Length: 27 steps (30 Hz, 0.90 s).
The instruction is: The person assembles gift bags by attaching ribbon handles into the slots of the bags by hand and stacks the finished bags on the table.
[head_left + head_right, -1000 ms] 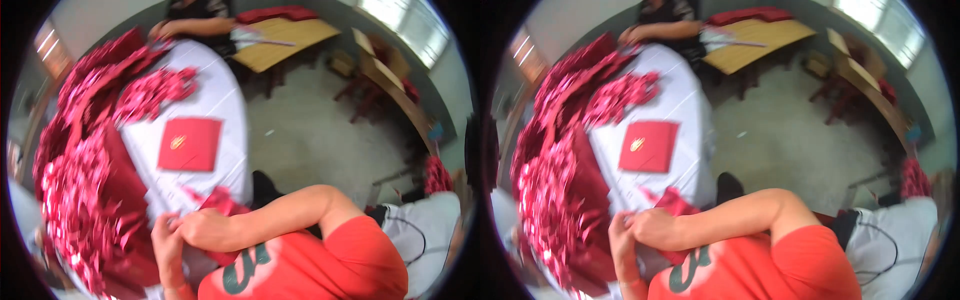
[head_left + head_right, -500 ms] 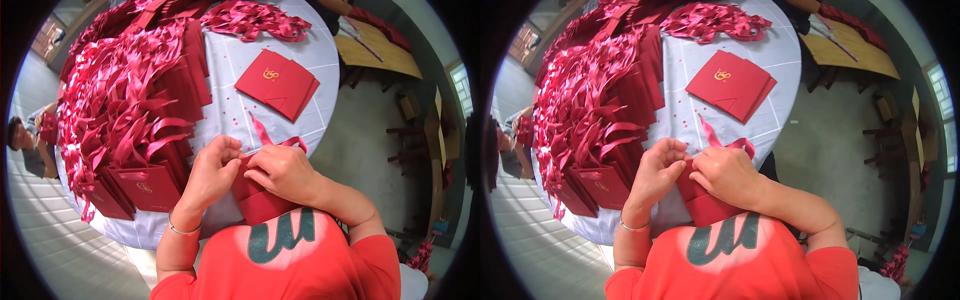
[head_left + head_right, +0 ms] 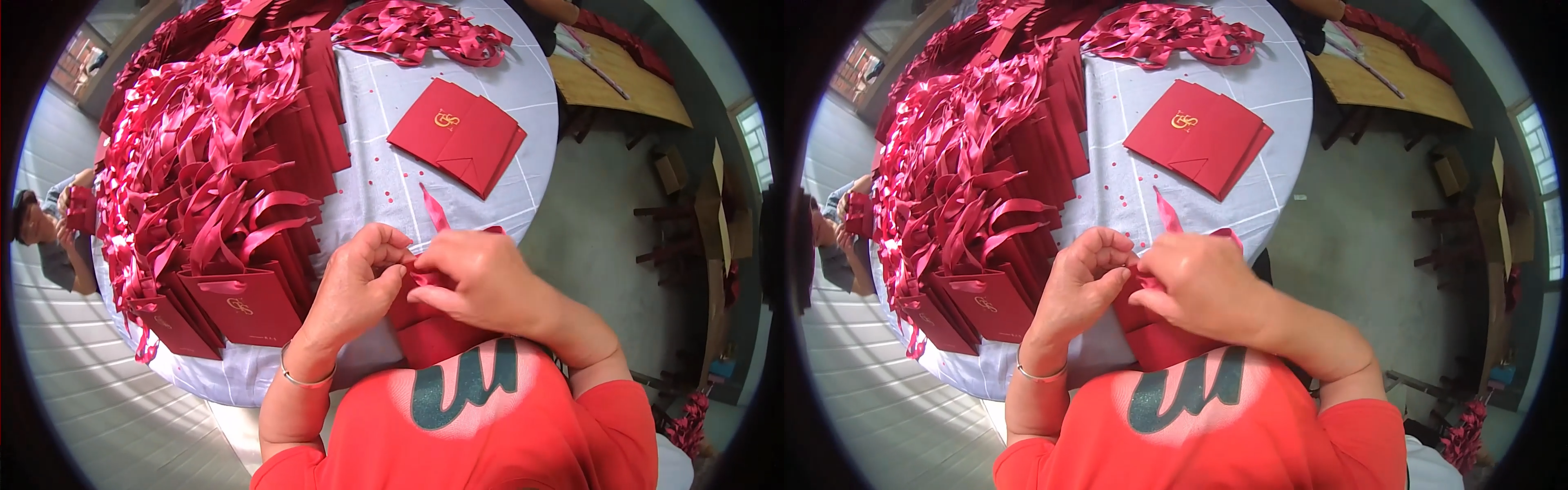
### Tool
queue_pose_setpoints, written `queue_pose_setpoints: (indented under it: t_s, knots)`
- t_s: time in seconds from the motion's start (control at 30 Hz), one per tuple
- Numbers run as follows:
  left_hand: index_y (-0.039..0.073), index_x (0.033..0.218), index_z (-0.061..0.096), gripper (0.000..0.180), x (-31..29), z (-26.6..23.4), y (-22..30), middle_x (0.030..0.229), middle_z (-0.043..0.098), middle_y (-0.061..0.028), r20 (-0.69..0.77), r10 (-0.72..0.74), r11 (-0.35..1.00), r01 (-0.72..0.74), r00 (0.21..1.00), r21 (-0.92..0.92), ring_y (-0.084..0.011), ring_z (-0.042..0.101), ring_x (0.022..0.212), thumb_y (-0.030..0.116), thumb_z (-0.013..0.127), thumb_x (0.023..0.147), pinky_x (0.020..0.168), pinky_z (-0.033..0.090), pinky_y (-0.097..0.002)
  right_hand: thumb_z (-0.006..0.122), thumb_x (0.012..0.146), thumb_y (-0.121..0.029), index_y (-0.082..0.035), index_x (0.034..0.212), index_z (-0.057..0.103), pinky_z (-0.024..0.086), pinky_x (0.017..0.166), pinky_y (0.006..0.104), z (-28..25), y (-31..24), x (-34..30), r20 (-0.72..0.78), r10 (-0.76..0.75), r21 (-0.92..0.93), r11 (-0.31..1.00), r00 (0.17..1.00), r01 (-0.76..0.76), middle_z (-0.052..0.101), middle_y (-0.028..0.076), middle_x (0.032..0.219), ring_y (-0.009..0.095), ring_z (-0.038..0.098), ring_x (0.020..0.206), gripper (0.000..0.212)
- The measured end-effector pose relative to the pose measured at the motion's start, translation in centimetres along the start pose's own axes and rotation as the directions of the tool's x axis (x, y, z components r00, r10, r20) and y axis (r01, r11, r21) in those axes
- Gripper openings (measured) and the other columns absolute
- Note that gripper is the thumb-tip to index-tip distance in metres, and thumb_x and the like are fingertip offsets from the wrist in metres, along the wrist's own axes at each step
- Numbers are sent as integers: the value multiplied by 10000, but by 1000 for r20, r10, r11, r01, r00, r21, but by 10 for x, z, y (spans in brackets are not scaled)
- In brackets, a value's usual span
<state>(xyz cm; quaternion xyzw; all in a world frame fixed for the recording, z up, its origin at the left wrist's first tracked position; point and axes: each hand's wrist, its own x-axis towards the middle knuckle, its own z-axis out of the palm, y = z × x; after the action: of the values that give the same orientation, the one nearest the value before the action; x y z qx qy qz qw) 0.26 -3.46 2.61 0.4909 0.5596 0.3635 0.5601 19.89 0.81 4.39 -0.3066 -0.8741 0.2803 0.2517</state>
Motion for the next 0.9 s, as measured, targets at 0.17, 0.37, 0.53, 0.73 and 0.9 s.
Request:
queue_pose_setpoints:
  t_s: [0.17,0.37,0.53,0.73,0.9]
  knots:
    - [-8,1108,561,314,-8,11,8,974,717,-86,-24,211,959,-202,977,199,-108,674,907,-77,665,820,770,520,-242,661,847,-13,28,912,701,521,677,268,-55,25,30,120,189,314,924,975,-218,695,74,832,115,655,759,86]
    - [8,1027,605,310,-10,19,9,931,734,-74,29,470,798,-439,882,413,-118,694,842,-95,722,759,715,526,-252,669,851,-54,19,960,695,535,695,280,-37,49,60,655,64,280,905,753,-321,721,81,860,137,663,773,133]
    - [26,990,625,313,-10,18,12,882,709,-72,61,666,579,-567,743,585,-186,664,741,-92,726,719,675,517,-290,738,835,-122,-3,1033,683,525,637,290,-28,45,73,722,79,285,871,688,-400,713,78,884,140,653,758,238]
    - [35,979,631,329,-12,18,16,862,689,-83,94,689,530,-589,718,610,-216,632,684,-94,717,689,660,507,-325,714,874,-138,3,1092,668,485,596,279,-34,43,71,794,89,220,880,602,-420,702,53,842,107,609,690,263]
    - [18,965,610,330,-15,17,19,888,670,-93,166,692,510,-639,702,576,-202,635,693,-123,705,682,645,515,-297,685,841,-82,-12,1188,652,406,521,256,-30,44,80,879,-34,312,795,475,-520,665,15,802,80,536,622,355]
